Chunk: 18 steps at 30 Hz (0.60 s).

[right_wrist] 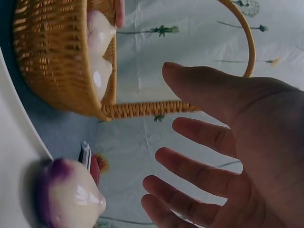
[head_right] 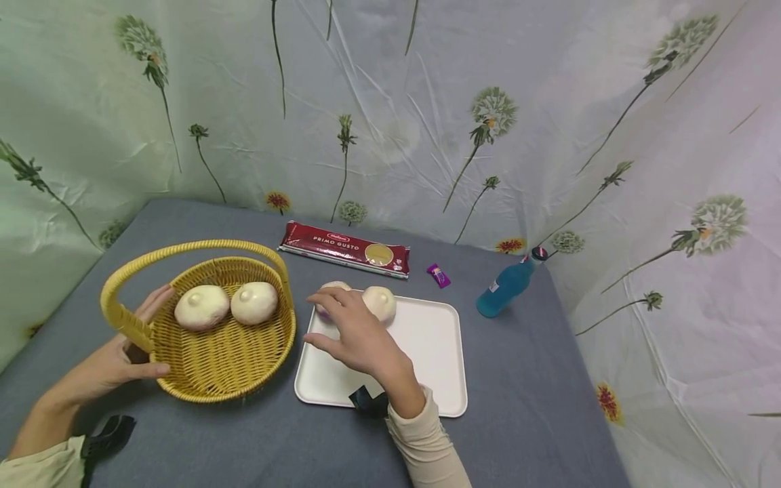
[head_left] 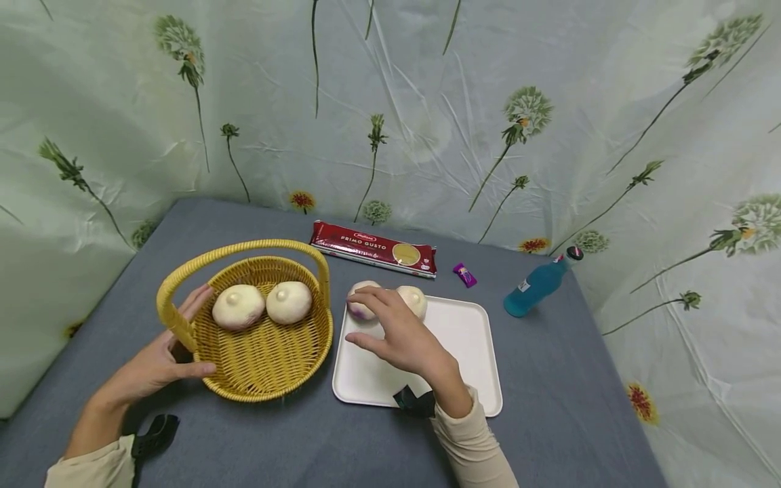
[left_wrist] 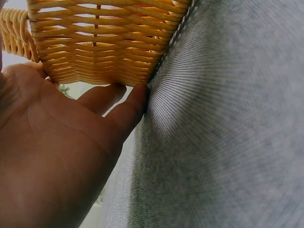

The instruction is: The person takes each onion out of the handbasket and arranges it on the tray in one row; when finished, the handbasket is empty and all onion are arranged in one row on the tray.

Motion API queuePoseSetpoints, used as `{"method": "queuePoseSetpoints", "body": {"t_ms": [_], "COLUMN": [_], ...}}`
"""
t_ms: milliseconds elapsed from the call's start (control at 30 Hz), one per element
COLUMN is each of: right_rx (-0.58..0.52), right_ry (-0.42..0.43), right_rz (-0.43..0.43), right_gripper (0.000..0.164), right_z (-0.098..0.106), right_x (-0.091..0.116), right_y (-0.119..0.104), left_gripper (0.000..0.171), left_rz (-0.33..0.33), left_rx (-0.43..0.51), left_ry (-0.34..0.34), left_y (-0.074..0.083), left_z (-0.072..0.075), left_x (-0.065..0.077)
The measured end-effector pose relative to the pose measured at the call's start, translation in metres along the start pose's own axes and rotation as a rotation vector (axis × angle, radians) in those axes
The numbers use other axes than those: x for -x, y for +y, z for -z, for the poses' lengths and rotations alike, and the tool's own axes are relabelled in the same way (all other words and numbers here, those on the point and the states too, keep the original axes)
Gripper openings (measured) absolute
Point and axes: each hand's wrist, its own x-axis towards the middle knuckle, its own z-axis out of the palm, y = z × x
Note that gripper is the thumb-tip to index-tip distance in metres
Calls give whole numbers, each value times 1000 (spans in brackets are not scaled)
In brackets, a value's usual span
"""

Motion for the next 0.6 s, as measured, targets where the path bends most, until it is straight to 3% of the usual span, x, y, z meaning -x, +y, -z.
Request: {"method": "queuePoseSetpoints", "body": {"t_ms": [600], "right_rx": [21], "right_ry": [-84], "right_rz": [151], "right_gripper": [52], "right_z": [-28], "right_x": [-13], "right_y": [-23], "left_gripper": [115], "left_rz": [11], "left_rx": [2], "left_ry": [8], "left_y": [1], "left_z": [0], "left_x": [0]}}
